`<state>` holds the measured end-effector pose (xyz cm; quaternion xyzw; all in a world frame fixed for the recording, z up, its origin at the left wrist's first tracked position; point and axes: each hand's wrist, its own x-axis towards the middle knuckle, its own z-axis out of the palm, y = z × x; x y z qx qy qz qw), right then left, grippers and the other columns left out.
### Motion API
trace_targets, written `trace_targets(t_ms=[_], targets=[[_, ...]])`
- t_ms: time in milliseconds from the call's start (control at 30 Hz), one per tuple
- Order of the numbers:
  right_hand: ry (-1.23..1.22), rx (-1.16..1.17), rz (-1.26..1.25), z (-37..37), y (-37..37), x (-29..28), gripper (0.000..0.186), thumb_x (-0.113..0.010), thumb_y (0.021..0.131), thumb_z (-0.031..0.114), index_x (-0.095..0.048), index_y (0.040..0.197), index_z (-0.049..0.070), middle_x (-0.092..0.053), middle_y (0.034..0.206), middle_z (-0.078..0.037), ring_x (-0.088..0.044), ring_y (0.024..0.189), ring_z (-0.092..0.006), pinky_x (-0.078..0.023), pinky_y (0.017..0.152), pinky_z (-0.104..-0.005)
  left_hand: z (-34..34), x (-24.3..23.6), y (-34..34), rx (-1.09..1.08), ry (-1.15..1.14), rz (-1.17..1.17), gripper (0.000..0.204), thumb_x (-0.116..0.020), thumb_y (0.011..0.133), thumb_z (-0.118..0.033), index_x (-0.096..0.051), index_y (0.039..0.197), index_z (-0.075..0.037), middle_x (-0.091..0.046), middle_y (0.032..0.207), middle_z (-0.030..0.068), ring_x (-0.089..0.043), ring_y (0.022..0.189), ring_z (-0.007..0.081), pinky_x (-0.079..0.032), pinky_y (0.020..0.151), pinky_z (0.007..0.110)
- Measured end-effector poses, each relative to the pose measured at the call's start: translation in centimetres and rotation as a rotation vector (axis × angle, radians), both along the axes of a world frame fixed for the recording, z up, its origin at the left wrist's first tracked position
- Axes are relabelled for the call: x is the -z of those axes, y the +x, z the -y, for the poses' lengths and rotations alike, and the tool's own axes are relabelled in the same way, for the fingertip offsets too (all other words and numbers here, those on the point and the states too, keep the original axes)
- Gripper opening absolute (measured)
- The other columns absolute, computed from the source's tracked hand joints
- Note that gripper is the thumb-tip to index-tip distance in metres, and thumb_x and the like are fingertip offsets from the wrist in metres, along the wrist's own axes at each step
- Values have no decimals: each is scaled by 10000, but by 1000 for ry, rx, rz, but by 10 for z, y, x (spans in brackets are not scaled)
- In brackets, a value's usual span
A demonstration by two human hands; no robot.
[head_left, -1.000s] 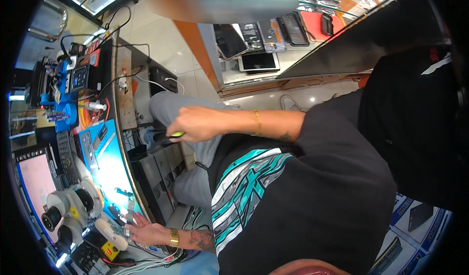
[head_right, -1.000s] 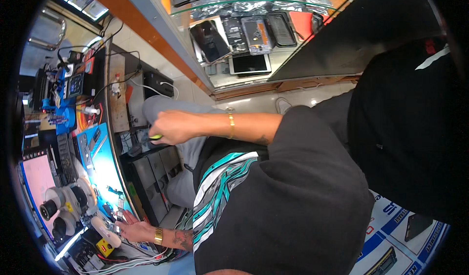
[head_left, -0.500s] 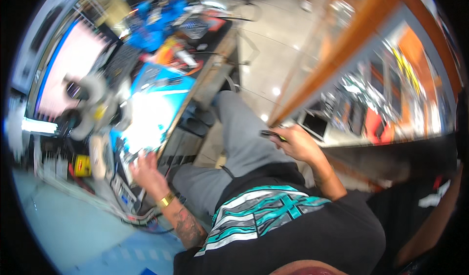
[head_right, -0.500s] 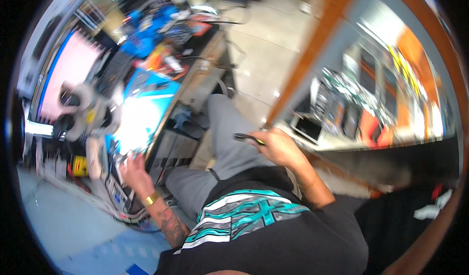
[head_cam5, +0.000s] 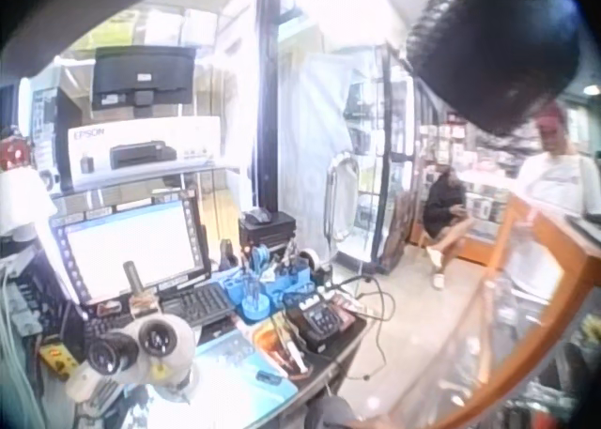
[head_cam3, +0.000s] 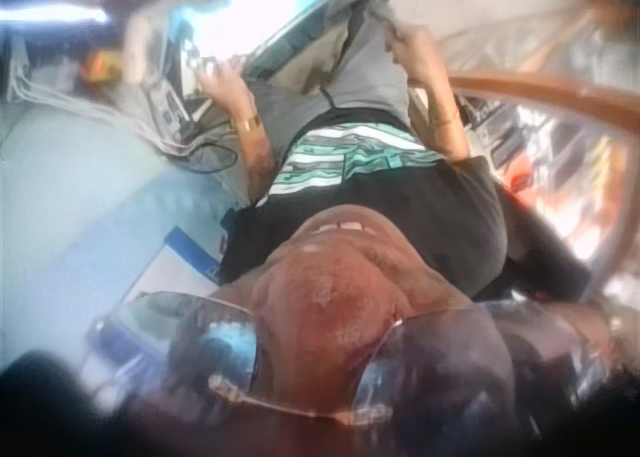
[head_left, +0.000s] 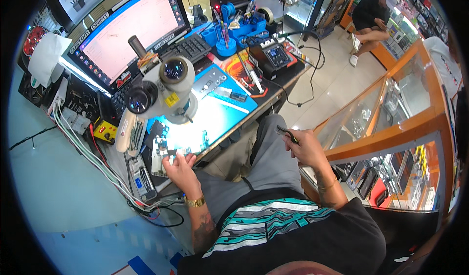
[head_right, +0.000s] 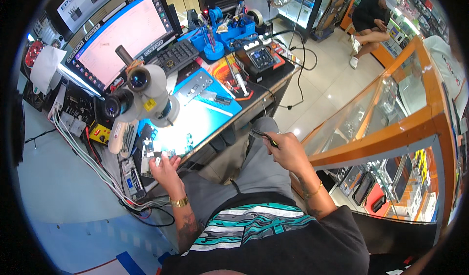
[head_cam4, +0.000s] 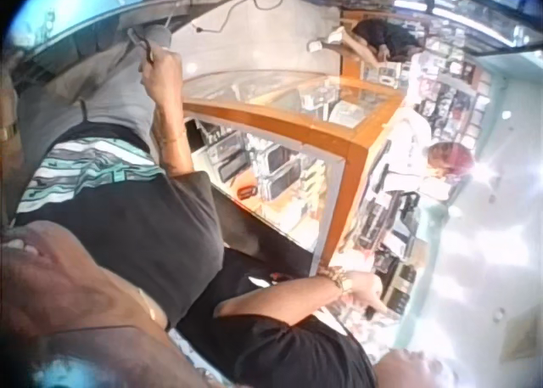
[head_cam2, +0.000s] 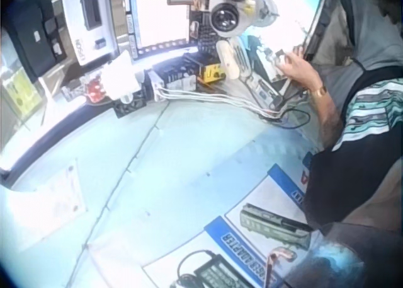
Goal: The person handles a circuit board from a mobile device, aligning small internal components and placing the motherboard back into the device housing.
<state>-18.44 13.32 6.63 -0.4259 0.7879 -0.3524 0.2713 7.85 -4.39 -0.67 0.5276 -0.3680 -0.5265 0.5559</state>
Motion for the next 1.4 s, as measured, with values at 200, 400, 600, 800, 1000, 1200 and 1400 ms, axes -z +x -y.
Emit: trace_targets(t_ms=[200, 400, 600, 800, 1000, 1200, 1400], targets=[[-385, 199, 185, 50, -17, -3, 212, -579, 976, 84, -694, 1132, -3, -646, 690, -68, -585, 511, -124, -473, 515, -289, 2, 3, 3, 38, 8, -2, 461, -597, 977, -83, -305, 1319, 25, -608, 1033, 204, -698, 823, 266, -612, 674, 319], [-353, 160, 225, 57, -4, 9, 203, -601, 968, 79, -709, 1113, -15, -643, 721, -49, -572, 525, -93, -465, 509, -266, 2, 0, 4, 121, -14, 10, 508, -599, 946, -12, -278, 1336, 48, -638, 1006, 213, -674, 842, 224, -608, 701, 300], [-210, 234, 202, 41, -16, 5, 212, -626, 963, 119, -710, 1114, -3, -636, 652, -56, -593, 496, -106, -469, 494, -280, -1, 1, 6, 60, -4, -14, 488, -638, 917, -26, -369, 1325, -27, -645, 1001, 131, -664, 831, 186, -588, 683, 277], [-339, 189, 29, 34, -27, 15, 156, -615, 944, 83, -693, 1053, 3, -659, 661, -85, -624, 497, -157, -490, 512, -314, -1, -13, 4, 41, 3, 3, 457, -635, 923, -44, -416, 1323, -49, -657, 1048, 138, -663, 830, 182, -592, 684, 268], [-315, 189, -136, 7, -19, 50, 181, -639, 939, 169, -700, 1077, 69, -669, 716, -152, -655, 610, -316, -524, 607, -406, 10, 4, 17, 84, -26, 179, 312, -664, 936, -63, -424, 1118, 21, -635, 1046, 194, -669, 855, 237, -612, 713, 298], [-122, 58, -224, -30, 13, 65, 233, -657, 926, 286, -714, 1073, 114, -701, 808, -170, -662, 727, -389, -518, 678, -485, 2, 10, 11, 140, -184, 196, 394, -687, 929, -110, -390, 1034, 127, -619, 1014, 290, -685, 873, 318, -638, 805, 346], [-141, 67, -241, -72, 38, 78, 237, -655, 876, 220, -725, 1089, 143, -691, 800, -205, -670, 806, -411, -521, 707, -517, 9, 13, 13, 218, -188, 115, 353, -653, 932, -86, -417, 1052, 146, -615, 1035, 300, -684, 917, 349, -628, 843, 387]])
